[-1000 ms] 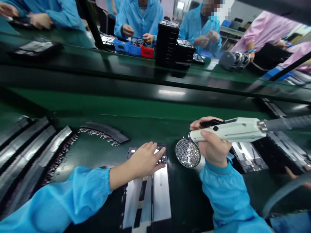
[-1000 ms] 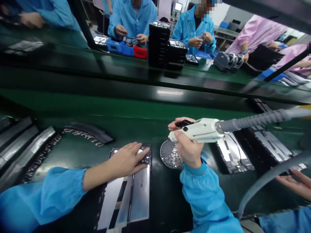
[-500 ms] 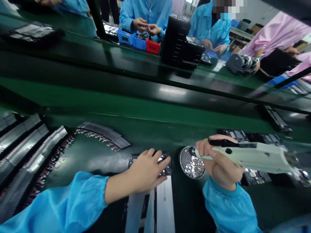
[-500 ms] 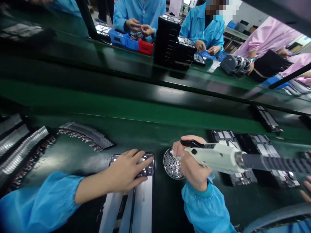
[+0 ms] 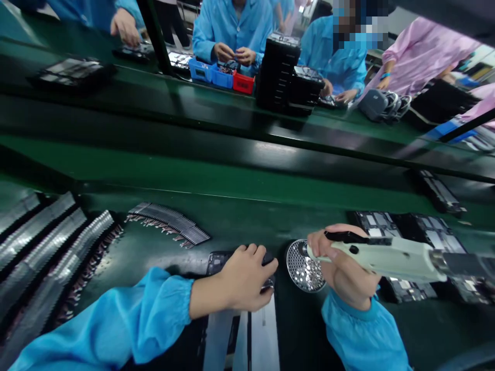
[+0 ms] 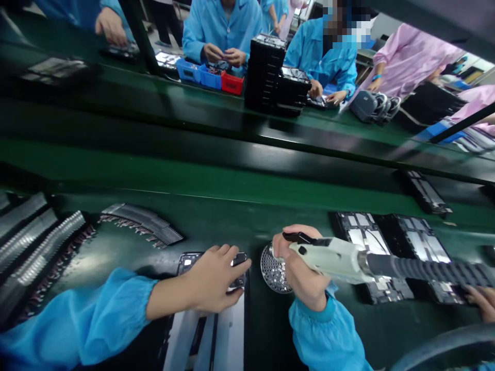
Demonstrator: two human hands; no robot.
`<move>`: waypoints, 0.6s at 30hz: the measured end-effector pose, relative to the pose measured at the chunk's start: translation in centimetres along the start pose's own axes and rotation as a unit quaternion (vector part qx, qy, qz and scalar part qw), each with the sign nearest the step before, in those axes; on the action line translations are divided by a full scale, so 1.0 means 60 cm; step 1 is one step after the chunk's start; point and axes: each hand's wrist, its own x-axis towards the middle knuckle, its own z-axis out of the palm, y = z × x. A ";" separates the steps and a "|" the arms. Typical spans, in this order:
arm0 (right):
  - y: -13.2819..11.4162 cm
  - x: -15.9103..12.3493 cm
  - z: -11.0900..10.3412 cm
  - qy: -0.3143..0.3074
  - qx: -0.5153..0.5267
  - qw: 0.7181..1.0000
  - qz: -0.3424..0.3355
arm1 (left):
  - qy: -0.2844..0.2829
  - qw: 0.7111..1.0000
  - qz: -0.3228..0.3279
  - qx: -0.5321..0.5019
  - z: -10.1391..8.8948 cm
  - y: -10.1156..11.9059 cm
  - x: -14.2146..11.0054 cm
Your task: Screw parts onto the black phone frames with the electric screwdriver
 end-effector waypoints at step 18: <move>0.013 -0.022 0.063 -0.083 -0.094 0.988 0.090 | 0.208 0.977 0.036 -0.008 0.056 -0.009 -0.013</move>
